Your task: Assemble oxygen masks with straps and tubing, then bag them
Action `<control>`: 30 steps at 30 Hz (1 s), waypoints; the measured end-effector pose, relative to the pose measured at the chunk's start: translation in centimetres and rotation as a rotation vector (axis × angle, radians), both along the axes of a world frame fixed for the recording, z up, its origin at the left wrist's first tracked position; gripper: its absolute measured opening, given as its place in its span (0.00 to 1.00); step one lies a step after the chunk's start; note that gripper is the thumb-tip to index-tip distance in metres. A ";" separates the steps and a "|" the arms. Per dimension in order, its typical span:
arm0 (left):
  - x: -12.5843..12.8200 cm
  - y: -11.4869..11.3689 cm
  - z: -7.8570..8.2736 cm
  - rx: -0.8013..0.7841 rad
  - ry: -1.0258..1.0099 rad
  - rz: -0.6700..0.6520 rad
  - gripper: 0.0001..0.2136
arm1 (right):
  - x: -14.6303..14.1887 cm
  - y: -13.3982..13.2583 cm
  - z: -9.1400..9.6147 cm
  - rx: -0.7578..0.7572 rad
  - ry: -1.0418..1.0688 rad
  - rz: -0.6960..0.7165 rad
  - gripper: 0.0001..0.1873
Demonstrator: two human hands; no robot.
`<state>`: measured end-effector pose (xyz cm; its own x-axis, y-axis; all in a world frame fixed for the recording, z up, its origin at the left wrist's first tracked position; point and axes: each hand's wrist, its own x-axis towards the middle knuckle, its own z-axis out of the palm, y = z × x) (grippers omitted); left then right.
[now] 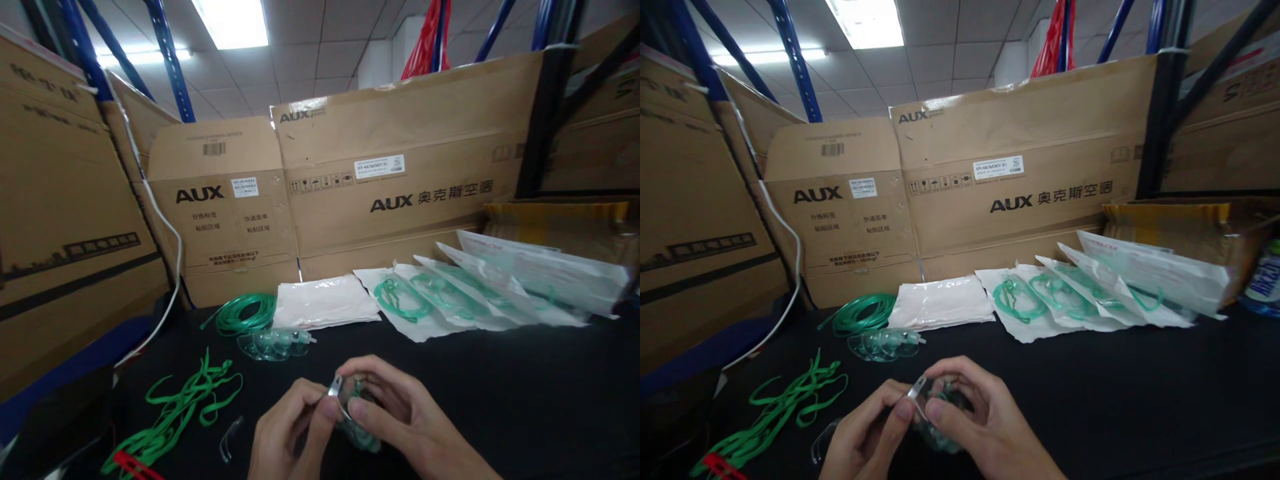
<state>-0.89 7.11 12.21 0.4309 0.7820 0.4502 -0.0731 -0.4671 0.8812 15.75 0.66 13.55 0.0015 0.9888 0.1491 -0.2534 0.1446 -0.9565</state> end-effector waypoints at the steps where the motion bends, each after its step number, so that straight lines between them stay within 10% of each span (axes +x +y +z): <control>1: 0.0 0.2 -0.1 -0.020 -0.006 -0.015 0.15 | 0.0 0.1 -0.2 -0.014 0.023 -0.016 0.22; 15: -0.8 0.8 0.3 -0.127 0.031 -0.214 0.11 | -0.3 -0.1 -0.9 -0.083 0.345 0.047 0.21; 30: -1.4 0.4 0.9 -0.036 0.115 -0.124 0.10 | -0.2 -0.5 -0.5 -0.049 0.326 0.061 0.12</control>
